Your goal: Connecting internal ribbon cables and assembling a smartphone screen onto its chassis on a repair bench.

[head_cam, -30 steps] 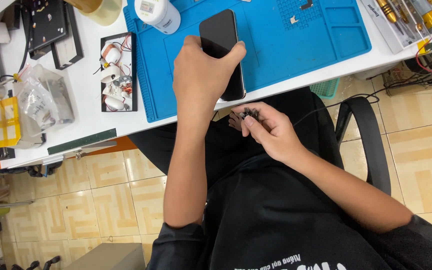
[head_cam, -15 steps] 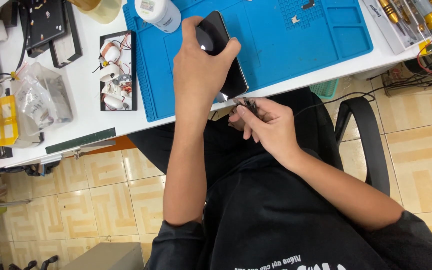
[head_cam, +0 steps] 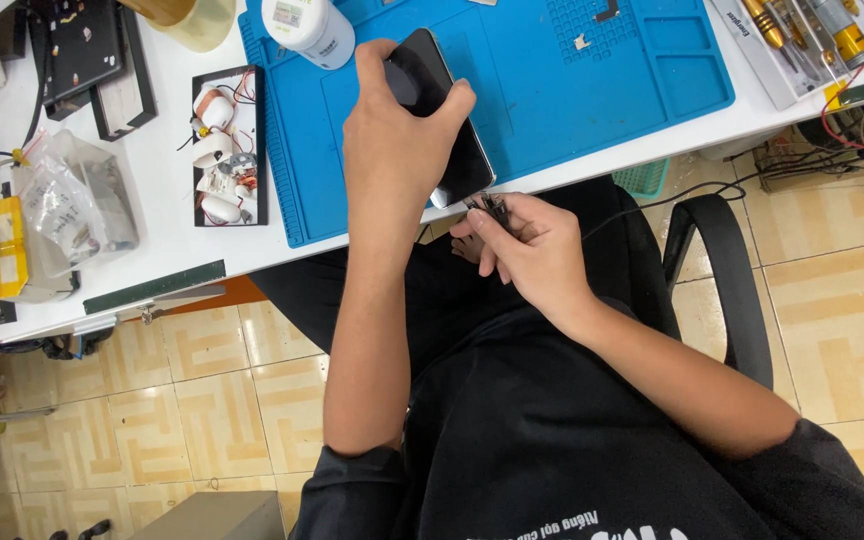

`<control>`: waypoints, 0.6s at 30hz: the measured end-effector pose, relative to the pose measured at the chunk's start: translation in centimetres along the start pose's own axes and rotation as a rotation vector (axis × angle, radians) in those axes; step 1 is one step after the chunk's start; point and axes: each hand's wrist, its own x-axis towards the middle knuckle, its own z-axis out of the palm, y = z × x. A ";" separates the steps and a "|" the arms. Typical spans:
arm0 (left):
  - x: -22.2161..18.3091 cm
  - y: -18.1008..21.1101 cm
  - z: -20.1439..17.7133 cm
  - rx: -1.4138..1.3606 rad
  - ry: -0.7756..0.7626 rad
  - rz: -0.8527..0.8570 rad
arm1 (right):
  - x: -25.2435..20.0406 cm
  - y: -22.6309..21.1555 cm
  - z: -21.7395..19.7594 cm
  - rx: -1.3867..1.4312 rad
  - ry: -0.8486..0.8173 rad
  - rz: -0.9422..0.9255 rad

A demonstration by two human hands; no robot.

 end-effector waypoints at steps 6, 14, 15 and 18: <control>0.0 -0.3 0.6 0.025 0.053 0.031 | 0.0 -0.9 0.6 0.027 0.051 0.074; 0.2 -1.1 1.2 0.035 0.113 0.114 | 0.3 -0.5 1.4 -0.011 0.099 0.094; 0.2 -1.2 1.3 0.049 0.127 0.129 | 0.4 -0.4 1.4 -0.014 0.103 0.119; 0.2 -1.3 1.4 0.065 0.142 0.125 | 0.5 -0.4 1.6 -0.018 0.119 0.156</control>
